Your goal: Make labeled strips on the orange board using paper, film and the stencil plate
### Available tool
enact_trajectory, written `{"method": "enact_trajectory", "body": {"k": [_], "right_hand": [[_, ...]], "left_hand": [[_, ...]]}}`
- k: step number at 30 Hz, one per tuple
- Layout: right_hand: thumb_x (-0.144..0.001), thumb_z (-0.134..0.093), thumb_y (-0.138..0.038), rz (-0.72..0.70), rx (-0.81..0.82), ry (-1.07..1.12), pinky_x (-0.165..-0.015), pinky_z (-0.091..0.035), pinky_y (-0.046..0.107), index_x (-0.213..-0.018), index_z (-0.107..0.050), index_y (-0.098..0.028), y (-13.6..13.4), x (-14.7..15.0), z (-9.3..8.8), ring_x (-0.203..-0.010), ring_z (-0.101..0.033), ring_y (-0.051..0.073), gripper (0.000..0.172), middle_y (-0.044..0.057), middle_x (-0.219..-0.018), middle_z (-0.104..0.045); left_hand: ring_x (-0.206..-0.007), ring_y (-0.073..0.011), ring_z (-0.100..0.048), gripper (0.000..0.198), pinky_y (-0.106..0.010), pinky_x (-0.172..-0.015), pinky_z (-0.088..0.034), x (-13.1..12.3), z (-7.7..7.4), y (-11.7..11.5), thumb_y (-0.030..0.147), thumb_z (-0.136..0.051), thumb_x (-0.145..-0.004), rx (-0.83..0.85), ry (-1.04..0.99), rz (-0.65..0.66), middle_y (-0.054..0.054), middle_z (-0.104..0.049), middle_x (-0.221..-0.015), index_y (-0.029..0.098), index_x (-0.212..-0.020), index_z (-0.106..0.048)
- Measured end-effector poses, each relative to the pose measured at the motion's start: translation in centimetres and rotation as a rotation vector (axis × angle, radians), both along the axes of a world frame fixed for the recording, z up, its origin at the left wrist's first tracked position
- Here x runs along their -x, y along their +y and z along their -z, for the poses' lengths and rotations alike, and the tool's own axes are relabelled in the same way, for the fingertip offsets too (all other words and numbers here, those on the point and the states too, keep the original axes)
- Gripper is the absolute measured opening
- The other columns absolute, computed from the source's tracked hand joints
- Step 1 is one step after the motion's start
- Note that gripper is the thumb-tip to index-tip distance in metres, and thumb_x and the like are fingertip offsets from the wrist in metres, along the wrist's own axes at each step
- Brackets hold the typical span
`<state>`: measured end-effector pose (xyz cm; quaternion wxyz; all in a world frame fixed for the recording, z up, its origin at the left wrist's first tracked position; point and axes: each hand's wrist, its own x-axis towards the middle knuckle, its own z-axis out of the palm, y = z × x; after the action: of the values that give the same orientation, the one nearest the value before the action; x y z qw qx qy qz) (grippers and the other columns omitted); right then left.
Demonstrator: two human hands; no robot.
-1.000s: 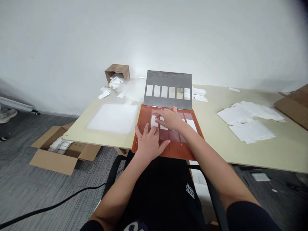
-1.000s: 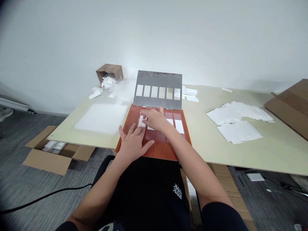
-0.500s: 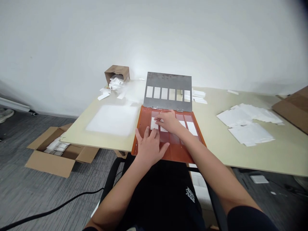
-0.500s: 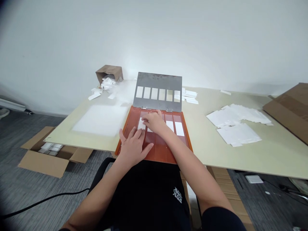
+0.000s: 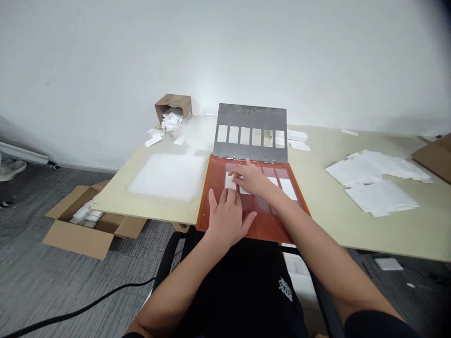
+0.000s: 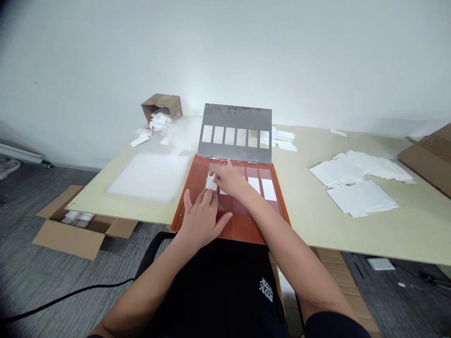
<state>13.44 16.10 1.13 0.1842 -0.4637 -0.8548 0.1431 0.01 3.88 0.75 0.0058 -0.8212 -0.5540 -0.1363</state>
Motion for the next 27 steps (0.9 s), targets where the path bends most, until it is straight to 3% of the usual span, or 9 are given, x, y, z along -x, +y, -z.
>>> {"method": "enact_trajectory", "body": {"k": [9,27], "right_hand": [[-0.081,-0.052,-0.004,0.010,0.031,-0.038,-0.116,-0.018,0.062,-0.095,-0.067,-0.022,0.0,0.2,-0.5,-0.084,-0.068,0.018,0.028,-0.001,-0.081,-0.073],[-0.078,-0.057,-0.004,0.067,0.104,-0.067,-0.115,-0.024,0.055,-0.094,-0.069,-0.021,0.4,0.5,-1.4,-0.085,-0.068,0.019,0.026,-0.001,-0.080,-0.074]], "left_hand": [[-0.126,-0.0343,-0.048,0.060,-0.058,-0.101,-0.038,-0.1,-0.3,0.1,0.054,-0.032,-0.098,0.027,0.023,-0.017,-0.018,-0.054,-0.136,0.012,-0.135,-0.052],[-0.123,-0.0332,-0.048,0.055,-0.061,-0.101,-0.038,0.1,-0.4,0.3,0.053,-0.037,-0.097,0.065,0.018,-0.005,-0.018,-0.057,-0.130,0.012,-0.128,-0.055]]}}
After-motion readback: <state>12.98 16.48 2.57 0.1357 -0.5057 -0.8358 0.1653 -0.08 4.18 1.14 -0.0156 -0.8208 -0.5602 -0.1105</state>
